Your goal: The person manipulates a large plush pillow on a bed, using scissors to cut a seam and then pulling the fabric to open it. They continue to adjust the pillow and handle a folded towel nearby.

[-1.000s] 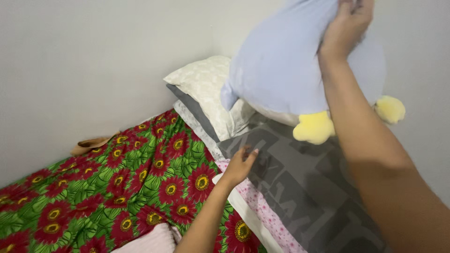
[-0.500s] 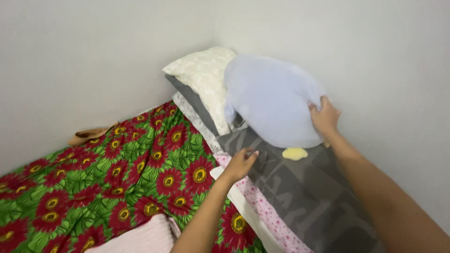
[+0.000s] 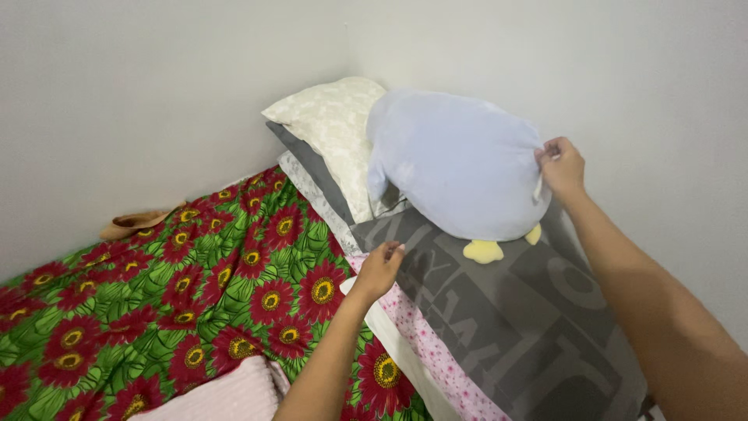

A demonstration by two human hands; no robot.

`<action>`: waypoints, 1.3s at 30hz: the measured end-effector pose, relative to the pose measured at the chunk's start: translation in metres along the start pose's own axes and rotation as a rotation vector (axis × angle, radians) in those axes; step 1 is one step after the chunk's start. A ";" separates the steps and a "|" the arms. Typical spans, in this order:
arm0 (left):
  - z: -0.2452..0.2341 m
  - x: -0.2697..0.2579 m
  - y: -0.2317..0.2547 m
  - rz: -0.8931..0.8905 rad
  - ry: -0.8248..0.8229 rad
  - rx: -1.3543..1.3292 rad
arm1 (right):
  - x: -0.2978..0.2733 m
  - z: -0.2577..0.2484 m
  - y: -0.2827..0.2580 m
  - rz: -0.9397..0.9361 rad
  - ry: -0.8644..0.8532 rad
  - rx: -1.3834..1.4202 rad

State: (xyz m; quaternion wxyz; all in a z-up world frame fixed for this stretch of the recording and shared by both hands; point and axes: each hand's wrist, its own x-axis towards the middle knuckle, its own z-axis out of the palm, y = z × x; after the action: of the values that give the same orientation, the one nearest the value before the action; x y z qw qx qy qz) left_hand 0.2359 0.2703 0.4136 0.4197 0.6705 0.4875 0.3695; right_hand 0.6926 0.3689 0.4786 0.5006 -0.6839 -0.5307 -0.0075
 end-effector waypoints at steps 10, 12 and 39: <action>-0.010 -0.014 0.004 -0.113 0.037 -0.074 | -0.056 -0.001 -0.071 -0.282 0.179 -0.027; -0.012 -0.020 -0.002 -0.124 0.046 -0.059 | -0.067 0.001 -0.085 -0.381 0.201 -0.057; -0.124 -0.342 -0.180 -0.334 0.287 0.110 | -0.428 0.099 -0.158 -0.162 -0.175 0.243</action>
State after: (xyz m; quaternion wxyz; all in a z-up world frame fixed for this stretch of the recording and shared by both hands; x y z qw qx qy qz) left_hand -0.0243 -0.0031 0.2648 0.3640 0.5431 0.6659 0.3594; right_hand 0.3388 0.1202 0.3043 0.5292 -0.5715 -0.6226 0.0760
